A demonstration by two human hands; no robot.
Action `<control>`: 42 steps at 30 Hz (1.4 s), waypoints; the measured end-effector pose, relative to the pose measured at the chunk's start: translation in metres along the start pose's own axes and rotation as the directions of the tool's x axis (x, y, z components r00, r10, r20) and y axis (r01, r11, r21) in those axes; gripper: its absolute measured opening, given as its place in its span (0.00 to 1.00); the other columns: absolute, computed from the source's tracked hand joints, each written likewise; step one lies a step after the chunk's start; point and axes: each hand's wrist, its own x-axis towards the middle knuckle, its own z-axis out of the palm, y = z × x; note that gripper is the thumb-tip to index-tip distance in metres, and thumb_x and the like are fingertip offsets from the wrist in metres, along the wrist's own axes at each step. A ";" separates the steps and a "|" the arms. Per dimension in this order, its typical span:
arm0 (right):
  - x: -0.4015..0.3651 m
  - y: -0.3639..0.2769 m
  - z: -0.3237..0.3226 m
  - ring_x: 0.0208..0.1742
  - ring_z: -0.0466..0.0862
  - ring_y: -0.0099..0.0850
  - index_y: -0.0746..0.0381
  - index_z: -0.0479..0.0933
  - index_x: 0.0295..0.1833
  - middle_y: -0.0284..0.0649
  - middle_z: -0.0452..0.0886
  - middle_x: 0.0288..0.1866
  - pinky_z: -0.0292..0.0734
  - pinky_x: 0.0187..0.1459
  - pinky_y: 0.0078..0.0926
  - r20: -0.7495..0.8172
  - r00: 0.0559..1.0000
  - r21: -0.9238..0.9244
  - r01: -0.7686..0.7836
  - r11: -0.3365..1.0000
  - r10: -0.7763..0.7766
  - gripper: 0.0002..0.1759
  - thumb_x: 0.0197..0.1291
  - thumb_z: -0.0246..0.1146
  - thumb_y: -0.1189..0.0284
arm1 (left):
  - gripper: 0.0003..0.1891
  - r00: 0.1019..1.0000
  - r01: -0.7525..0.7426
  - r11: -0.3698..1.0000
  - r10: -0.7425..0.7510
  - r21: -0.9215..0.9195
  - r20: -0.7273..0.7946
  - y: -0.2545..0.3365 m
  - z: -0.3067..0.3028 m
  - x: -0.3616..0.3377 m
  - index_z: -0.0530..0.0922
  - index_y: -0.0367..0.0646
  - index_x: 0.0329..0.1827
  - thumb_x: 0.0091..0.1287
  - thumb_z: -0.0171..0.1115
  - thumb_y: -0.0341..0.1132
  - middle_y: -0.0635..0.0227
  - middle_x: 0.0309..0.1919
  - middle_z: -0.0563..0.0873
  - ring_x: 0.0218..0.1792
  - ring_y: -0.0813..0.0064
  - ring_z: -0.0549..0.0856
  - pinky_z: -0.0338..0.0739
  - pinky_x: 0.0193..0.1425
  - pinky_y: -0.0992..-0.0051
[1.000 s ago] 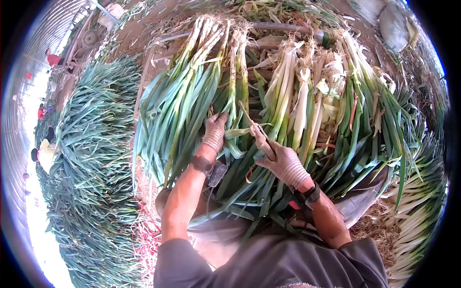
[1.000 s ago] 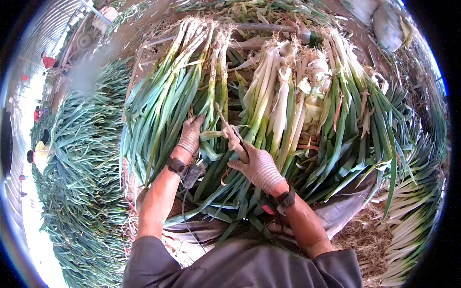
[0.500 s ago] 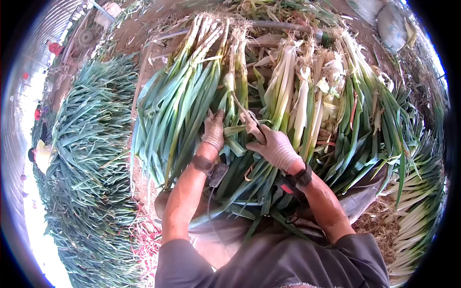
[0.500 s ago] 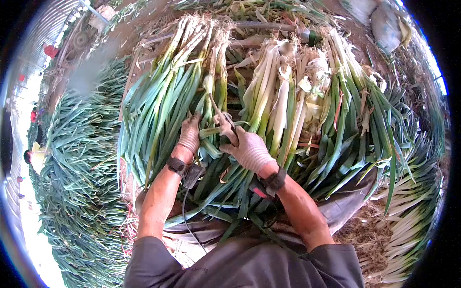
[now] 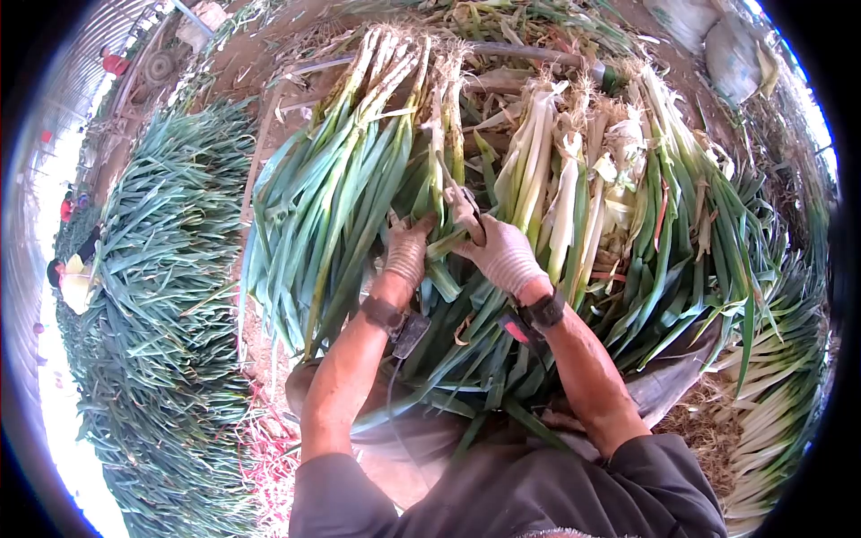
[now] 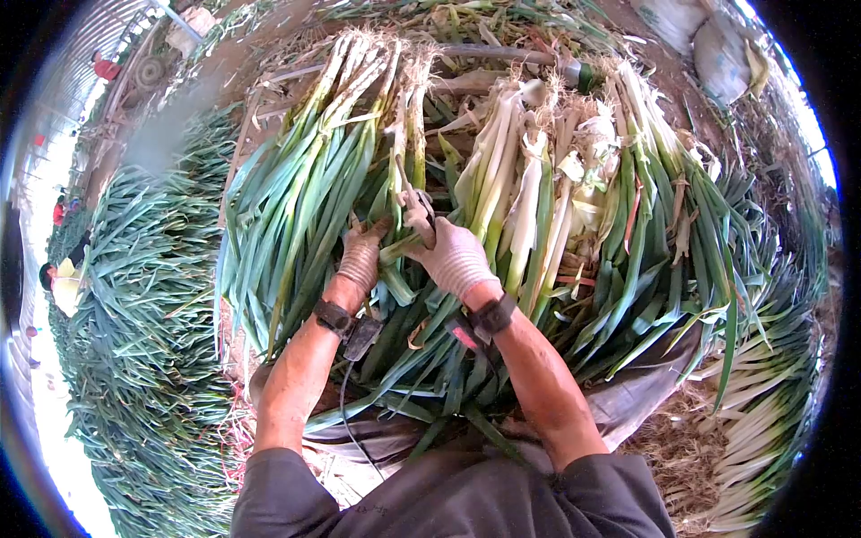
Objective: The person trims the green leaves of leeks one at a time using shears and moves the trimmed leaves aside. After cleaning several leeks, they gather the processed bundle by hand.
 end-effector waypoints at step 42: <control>-0.019 0.016 -0.027 0.38 0.84 0.57 0.70 0.77 0.40 0.58 0.82 0.32 0.78 0.41 0.45 0.157 0.987 -0.094 0.034 0.995 -0.019 0.29 0.60 0.73 0.51 | 0.20 0.994 -0.064 0.859 0.006 0.509 0.113 0.010 -0.003 0.014 0.84 0.31 0.50 0.55 0.76 0.32 0.61 0.36 0.89 0.35 0.71 0.83 0.80 0.45 0.70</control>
